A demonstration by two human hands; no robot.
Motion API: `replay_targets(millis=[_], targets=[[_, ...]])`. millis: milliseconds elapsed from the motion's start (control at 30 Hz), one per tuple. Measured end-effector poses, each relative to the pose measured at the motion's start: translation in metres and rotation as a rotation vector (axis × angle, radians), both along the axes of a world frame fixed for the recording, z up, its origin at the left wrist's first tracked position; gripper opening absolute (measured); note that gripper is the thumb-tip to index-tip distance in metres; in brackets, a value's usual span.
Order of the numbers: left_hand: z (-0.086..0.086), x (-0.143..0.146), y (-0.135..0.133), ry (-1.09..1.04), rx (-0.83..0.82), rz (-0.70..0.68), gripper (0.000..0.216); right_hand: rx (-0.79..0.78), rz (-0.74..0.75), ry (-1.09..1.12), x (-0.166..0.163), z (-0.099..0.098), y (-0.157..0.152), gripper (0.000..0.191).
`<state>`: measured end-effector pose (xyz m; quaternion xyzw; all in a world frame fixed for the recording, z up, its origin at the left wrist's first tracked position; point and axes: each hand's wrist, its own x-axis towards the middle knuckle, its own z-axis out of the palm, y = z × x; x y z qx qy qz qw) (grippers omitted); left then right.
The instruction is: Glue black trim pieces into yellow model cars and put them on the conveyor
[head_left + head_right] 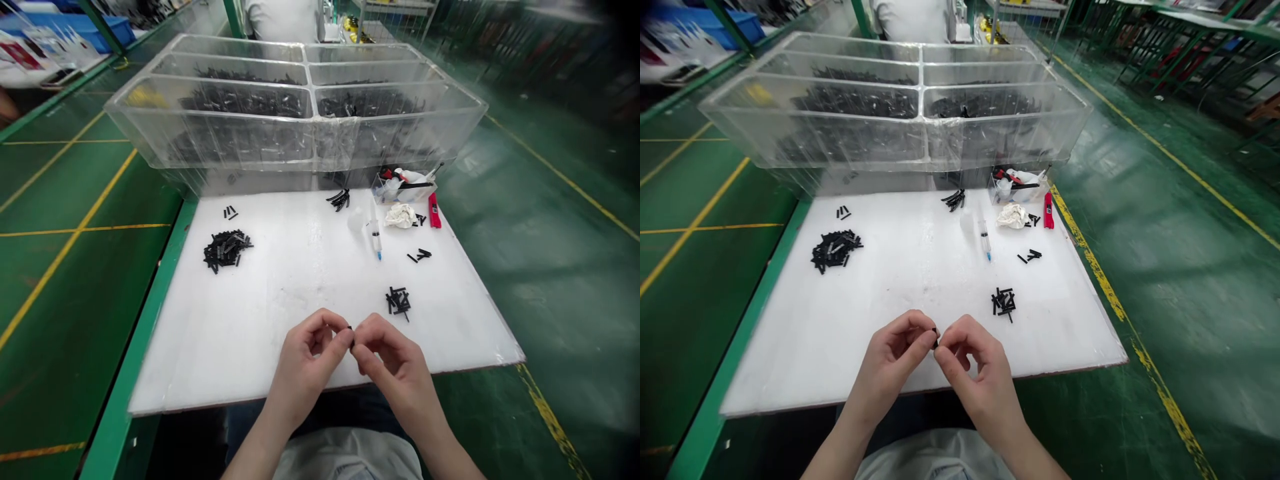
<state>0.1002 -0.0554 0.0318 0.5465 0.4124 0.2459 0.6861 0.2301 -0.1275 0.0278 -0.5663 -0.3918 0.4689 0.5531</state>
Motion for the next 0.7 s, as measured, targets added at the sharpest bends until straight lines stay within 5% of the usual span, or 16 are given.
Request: replay_targets(millis=[167, 367, 467, 600, 700], targets=[[-0.007, -0.013, 0.009, 0.095, 0.05, 0.046, 0.026, 0.25, -0.063, -0.361, -0.006, -0.023, 0.008, 0.013], [-0.005, -0.071, 0.086, 0.625, 0.773, 0.409, 0.016, 0.332, -0.192, -0.389, -0.017, -0.037, 0.007, 0.014], [-0.006, -0.09, 0.124, 0.836, 0.94, 0.46, 0.017, 0.307, -0.16, -0.394, -0.014, -0.037, 0.006, 0.014], [-0.019, -0.09, 0.142, 0.868, 0.999, 0.461, 0.019, 0.204, -0.306, -0.41, 0.026, -0.028, 0.019, 0.021], [-0.027, -0.086, 0.136, 0.793, 1.003, 0.438, 0.019, 0.121, -0.428, -0.67, 0.081, -0.021, 0.036, 0.02]])
